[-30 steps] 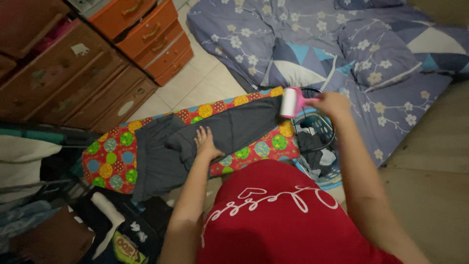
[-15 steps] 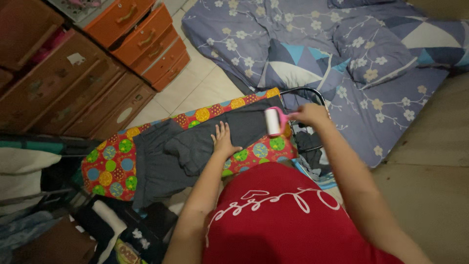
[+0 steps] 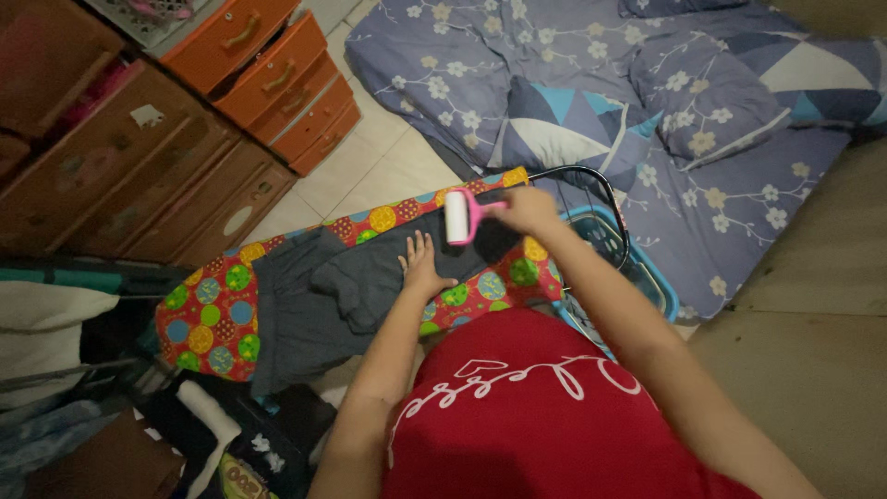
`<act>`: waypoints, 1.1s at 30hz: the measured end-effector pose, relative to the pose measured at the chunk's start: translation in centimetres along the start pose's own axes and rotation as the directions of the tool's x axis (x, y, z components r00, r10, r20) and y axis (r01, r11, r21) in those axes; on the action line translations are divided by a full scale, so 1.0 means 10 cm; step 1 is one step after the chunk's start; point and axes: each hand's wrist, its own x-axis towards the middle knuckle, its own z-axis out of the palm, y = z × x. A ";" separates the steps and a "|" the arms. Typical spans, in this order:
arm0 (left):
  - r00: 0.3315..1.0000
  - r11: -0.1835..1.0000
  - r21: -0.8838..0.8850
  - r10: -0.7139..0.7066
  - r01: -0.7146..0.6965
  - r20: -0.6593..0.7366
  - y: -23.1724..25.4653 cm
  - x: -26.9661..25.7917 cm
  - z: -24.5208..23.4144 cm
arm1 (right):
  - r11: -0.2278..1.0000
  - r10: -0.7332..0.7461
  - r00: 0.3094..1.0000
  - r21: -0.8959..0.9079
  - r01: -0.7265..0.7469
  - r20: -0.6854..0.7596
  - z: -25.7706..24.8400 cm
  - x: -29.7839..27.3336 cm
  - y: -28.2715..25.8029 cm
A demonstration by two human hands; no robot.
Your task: The person lays a dark gray garment on a colorful ironing board and uses a pink lint roller to roll over the fabric repeatedly. The person flips and repositions the garment several times to cover different areas, then folds the garment at the end.
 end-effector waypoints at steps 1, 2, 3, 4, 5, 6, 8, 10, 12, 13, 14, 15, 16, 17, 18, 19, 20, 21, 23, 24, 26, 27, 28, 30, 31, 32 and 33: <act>1.000 1.000 -0.004 0.005 -0.005 -0.006 0.00 0.00 0.00 | 0.999 -0.022 1.000 -0.034 0.021 -0.018 0.06 0.04 0.00; 1.000 1.000 -0.003 0.002 -0.002 -0.006 0.00 0.00 0.00 | 0.997 -0.046 0.998 -0.070 0.043 -0.036 0.15 0.10 -0.01; 1.000 1.000 -0.001 -0.002 0.002 -0.007 0.01 0.00 0.01 | 0.992 -0.070 0.996 -0.106 0.064 -0.054 0.22 0.17 -0.01; 1.000 1.000 -0.001 -0.007 0.007 -0.007 0.00 0.00 0.01 | 0.995 -0.019 1.000 -0.103 0.017 -0.024 0.24 0.24 0.08; 1.000 1.000 0.002 -0.007 0.007 -0.008 -0.01 0.01 0.01 | 0.994 0.031 0.999 -0.101 -0.031 0.005 0.21 0.29 0.26; 1.000 1.000 0.005 -0.005 0.005 -0.008 -0.01 0.01 0.02 | 0.992 0.085 0.996 -0.101 -0.081 0.033 0.17 0.30 0.44; 1.000 1.000 0.004 0.001 -0.001 -0.011 -0.02 0.02 0.04 | 0.982 0.190 0.980 -0.029 -0.188 0.052 0.06 0.21 0.87; 1.000 1.000 -0.007 0.008 -0.008 -0.020 -0.03 0.04 0.05 | 0.981 0.182 0.981 0.052 -0.186 0.071 -0.08 0.11 1.24; 1.000 1.000 -0.009 0.006 -0.006 -0.015 -0.03 0.04 0.06 | 0.960 0.281 0.959 0.005 -0.281 0.021 -0.18 -0.04 1.43; 1.000 1.000 -0.010 0.003 -0.003 -0.014 -0.03 0.04 0.06 | 0.945 0.327 0.945 -0.016 -0.327 -0.007 -0.24 -0.12 1.48; 1.000 1.000 -0.003 0.002 -0.002 -0.012 -0.04 0.04 0.06 | 0.942 0.332 0.943 -0.036 -0.333 -0.025 -0.31 -0.19 1.50; 1.000 1.000 0.004 0.000 0.000 -0.009 -0.04 0.04 0.06 | 0.939 0.337 0.940 -0.057 -0.340 -0.043 -0.38 -0.25 1.49; 1.000 1.000 0.010 -0.001 0.001 -0.008 -0.04 0.06 0.06 | 0.935 0.341 0.938 -0.077 -0.346 -0.063 -0.47 -0.29 1.46; 1.000 1.000 0.006 0.006 -0.006 -0.013 -0.04 0.08 0.06 | 0.942 0.321 0.944 -0.073 -0.326 -0.074 -0.53 -0.30 1.39; 1.000 1.000 0.002 0.011 -0.011 -0.014 -0.06 0.07 0.08 | 0.949 0.302 0.950 -0.070 -0.308 -0.079 -0.53 -0.31 1.26; 1.000 1.000 -0.003 0.015 -0.015 -0.014 -0.07 0.07 0.09 | 0.955 0.284 0.955 -0.068 -0.290 -0.085 -0.53 -0.30 1.12; 1.000 1.000 -0.006 0.020 -0.020 -0.023 -0.08 0.05 0.11 | 0.974 0.224 0.973 -0.019 -0.226 -0.062 -0.51 -0.27 0.95; 0.999 1.000 -0.009 0.024 -0.025 -0.031 -0.08 0.04 0.12 | 0.986 0.162 0.986 0.031 -0.161 -0.042 -0.45 -0.20 0.75; 0.999 1.000 -0.013 0.020 -0.021 -0.037 -0.06 0.08 0.08 | 0.982 0.101 0.995 0.161 -0.097 -0.016 -0.25 -0.03 0.29; 1.000 1.000 -0.011 0.009 -0.010 -0.024 -0.05 0.06 0.07 | 0.985 0.066 0.998 0.161 -0.062 -0.017 -0.14 0.03 0.10; 1.000 1.000 -0.004 -0.007 0.007 -0.009 -0.03 0.03 0.05 | 0.991 0.055 0.998 0.120 -0.055 -0.001 0.05 0.14 -0.06; 1.000 1.000 0.002 -0.012 0.013 -0.008 -0.01 0.02 0.05 | 0.994 0.080 0.997 0.078 -0.081 0.014 0.13 0.20 -0.08; 1.000 1.000 0.009 -0.015 0.015 -0.011 0.00 0.03 0.02 | 0.994 0.104 0.994 0.036 -0.105 0.024 0.18 0.28 -0.07; 1.000 1.000 0.001 -0.011 0.011 -0.014 0.01 0.02 0.01 | 0.992 0.108 0.993 0.063 -0.111 0.041 0.16 0.31 0.24; 1.000 1.000 -0.004 -0.009 0.009 -0.016 0.00 0.01 0.01 | 0.991 0.110 0.993 0.075 -0.113 0.050 0.13 0.31 0.44; 1.000 1.000 -0.006 -0.006 0.006 -0.022 0.00 0.00 0.01 | 0.969 0.205 0.971 0.112 -0.219 0.122 0.09 0.30 0.65; 1.000 1.000 -0.008 -0.003 0.003 -0.028 0.00 0.00 0.02 | 0.936 0.293 0.935 0.140 -0.323 0.198 0.03 0.28 0.89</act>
